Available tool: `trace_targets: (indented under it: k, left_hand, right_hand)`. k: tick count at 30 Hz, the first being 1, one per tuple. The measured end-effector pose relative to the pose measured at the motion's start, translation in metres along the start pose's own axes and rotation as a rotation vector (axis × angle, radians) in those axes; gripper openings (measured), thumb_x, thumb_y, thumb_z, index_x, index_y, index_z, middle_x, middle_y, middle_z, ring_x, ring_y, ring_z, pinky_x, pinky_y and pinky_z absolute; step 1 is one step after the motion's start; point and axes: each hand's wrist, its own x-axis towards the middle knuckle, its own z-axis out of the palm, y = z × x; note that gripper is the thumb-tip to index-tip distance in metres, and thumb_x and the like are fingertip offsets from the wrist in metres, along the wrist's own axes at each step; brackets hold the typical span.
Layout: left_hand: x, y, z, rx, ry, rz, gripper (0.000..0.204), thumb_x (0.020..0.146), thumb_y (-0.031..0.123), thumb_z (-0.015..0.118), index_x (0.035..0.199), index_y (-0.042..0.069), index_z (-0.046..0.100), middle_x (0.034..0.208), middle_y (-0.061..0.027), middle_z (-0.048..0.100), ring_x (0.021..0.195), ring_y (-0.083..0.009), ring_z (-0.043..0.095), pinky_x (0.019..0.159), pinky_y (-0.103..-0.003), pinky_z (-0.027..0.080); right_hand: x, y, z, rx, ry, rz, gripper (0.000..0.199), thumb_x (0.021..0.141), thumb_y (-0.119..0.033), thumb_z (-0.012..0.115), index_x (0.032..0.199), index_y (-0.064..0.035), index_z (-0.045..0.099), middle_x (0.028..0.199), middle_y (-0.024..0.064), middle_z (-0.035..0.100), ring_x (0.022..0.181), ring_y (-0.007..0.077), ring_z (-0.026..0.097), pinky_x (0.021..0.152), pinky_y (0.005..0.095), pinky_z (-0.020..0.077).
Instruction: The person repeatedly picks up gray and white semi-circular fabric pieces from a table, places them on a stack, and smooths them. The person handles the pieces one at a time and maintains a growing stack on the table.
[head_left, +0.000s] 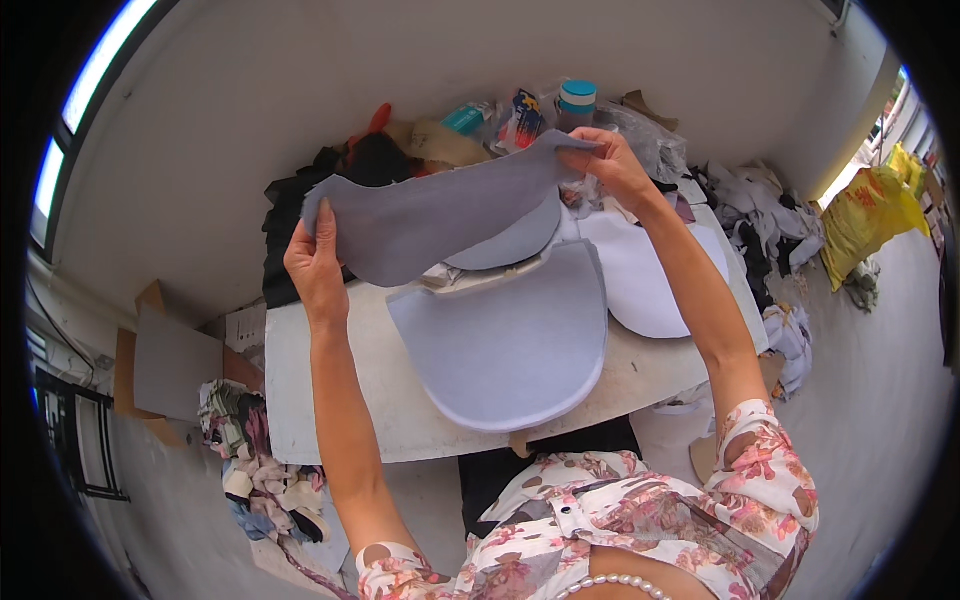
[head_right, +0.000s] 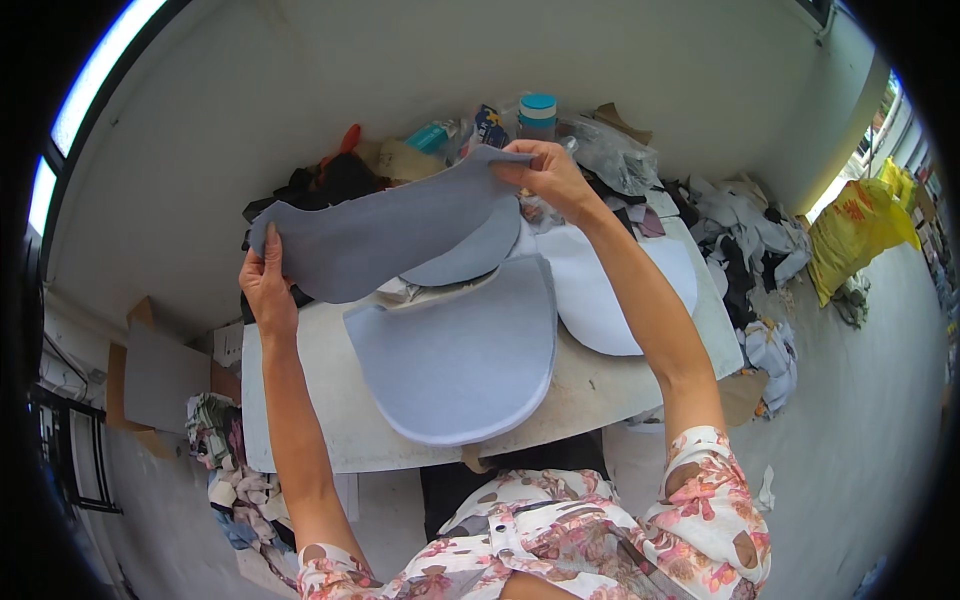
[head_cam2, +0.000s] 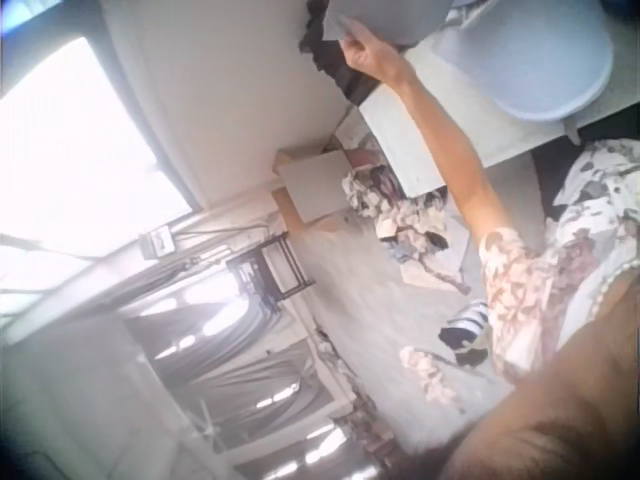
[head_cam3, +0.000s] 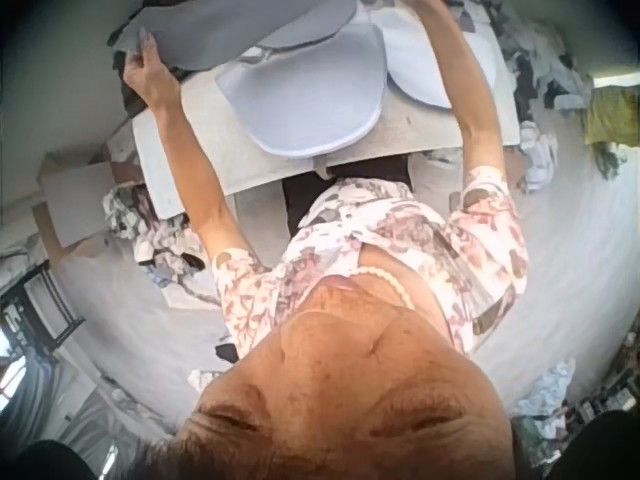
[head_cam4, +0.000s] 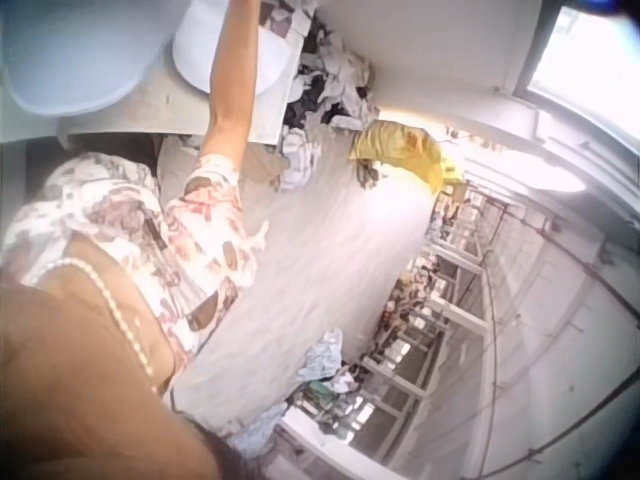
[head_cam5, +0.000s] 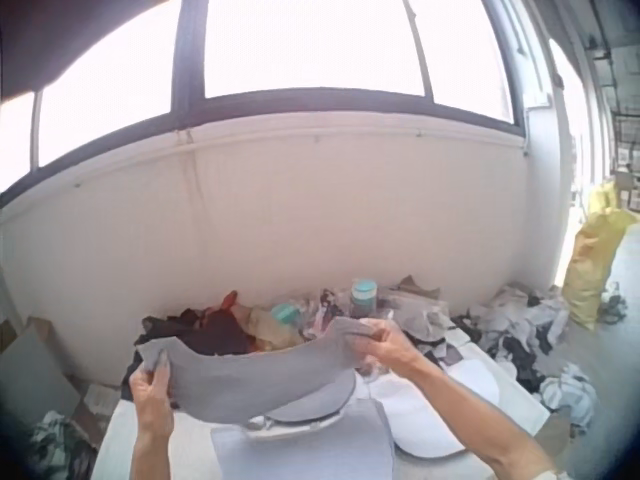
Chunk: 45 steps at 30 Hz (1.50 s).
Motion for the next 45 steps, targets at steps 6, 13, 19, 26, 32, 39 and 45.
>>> trace_targets:
  k: [6, 13, 19, 26, 32, 39, 45]
  left_hand:
    - [-0.022, 0.025, -0.016, -0.141, -0.059, -0.094, 0.022, 0.095, 0.028, 0.059, 0.098, 0.009, 0.068, 0.071, 0.0094, 0.056, 0.058, 0.002, 0.046, 0.05, -0.014, 0.036]
    - [-0.074, 0.048, -0.049, -0.354, -0.171, -0.295, 0.02, 0.096, 0.019, 0.056, 0.111, 0.006, 0.062, 0.107, -0.0013, 0.067, 0.099, -0.0088, 0.062, 0.091, -0.025, 0.046]
    - [-0.102, 0.026, -0.064, -0.446, -0.226, -0.48, 0.026, 0.097, 0.018, 0.055, 0.118, 0.005, 0.058, 0.112, -0.0025, 0.065, 0.102, -0.0095, 0.061, 0.093, -0.025, 0.046]
    - [-0.108, -0.018, -0.044, -0.249, -0.118, -0.693, 0.017, 0.094, 0.021, 0.059, 0.104, 0.008, 0.062, 0.089, 0.0028, 0.065, 0.074, -0.0047, 0.06, 0.064, -0.019, 0.047]
    - [-0.103, -0.045, -0.025, 0.355, -0.1, -0.478, 0.028, 0.089, 0.028, 0.066, 0.079, 0.001, 0.064, 0.062, 0.004, 0.055, 0.051, -0.0038, 0.044, 0.045, -0.02, 0.036]
    - [-0.103, -0.056, -0.023, 0.51, -0.082, -0.478, 0.031, 0.085, 0.029, 0.07, 0.079, 0.0, 0.063, 0.057, 0.0029, 0.054, 0.049, -0.0036, 0.043, 0.045, -0.021, 0.035]
    - [-0.105, -0.048, -0.024, 0.764, -0.088, -0.321, 0.034, 0.085, 0.032, 0.07, 0.101, 0.002, 0.062, 0.081, -0.0045, 0.064, 0.073, -0.0122, 0.057, 0.065, -0.027, 0.045]
  right_hand:
    - [-0.04, -0.039, 0.018, 0.052, 0.201, -0.124, 0.029, 0.093, -0.028, 0.061, 0.108, -0.0027, 0.064, 0.092, 0.0006, 0.066, 0.083, 0.0064, 0.059, 0.076, 0.0218, 0.047]
    - [-0.095, -0.055, 0.027, 0.06, 0.14, 0.005, 0.031, 0.094, -0.03, 0.059, 0.11, -0.004, 0.063, 0.09, -0.0009, 0.065, 0.078, 0.0037, 0.059, 0.067, 0.0189, 0.0479]
    - [-0.116, -0.043, 0.03, 0.135, 0.098, 0.156, 0.032, 0.094, -0.028, 0.059, 0.113, -0.0017, 0.061, 0.096, 0.0014, 0.066, 0.083, 0.0051, 0.059, 0.074, 0.0206, 0.0483]
    - [-0.11, 0.005, 0.035, 0.05, 0.065, 0.285, 0.03, 0.095, -0.027, 0.057, 0.109, -0.0009, 0.061, 0.095, 0.0008, 0.065, 0.083, 0.0063, 0.058, 0.075, 0.0205, 0.0468]
    - [-0.102, 0.064, 0.036, -0.521, 0.181, 0.159, 0.03, 0.089, -0.028, 0.063, 0.086, 0.0017, 0.056, 0.064, 0.0115, 0.054, 0.056, 0.0164, 0.048, 0.056, 0.0333, 0.0418]
    - [-0.1, 0.058, 0.046, -0.789, 0.232, 0.105, 0.031, 0.087, -0.027, 0.065, 0.081, 0.0011, 0.052, 0.063, 0.0176, 0.054, 0.055, 0.0305, 0.052, 0.055, 0.0373, 0.0415]
    - [-0.103, 0.043, 0.052, -1.025, 0.242, 0.015, 0.037, 0.087, -0.033, 0.064, 0.113, -0.0073, 0.056, 0.097, 0.0152, 0.063, 0.088, 0.0297, 0.061, 0.075, 0.0374, 0.0475]
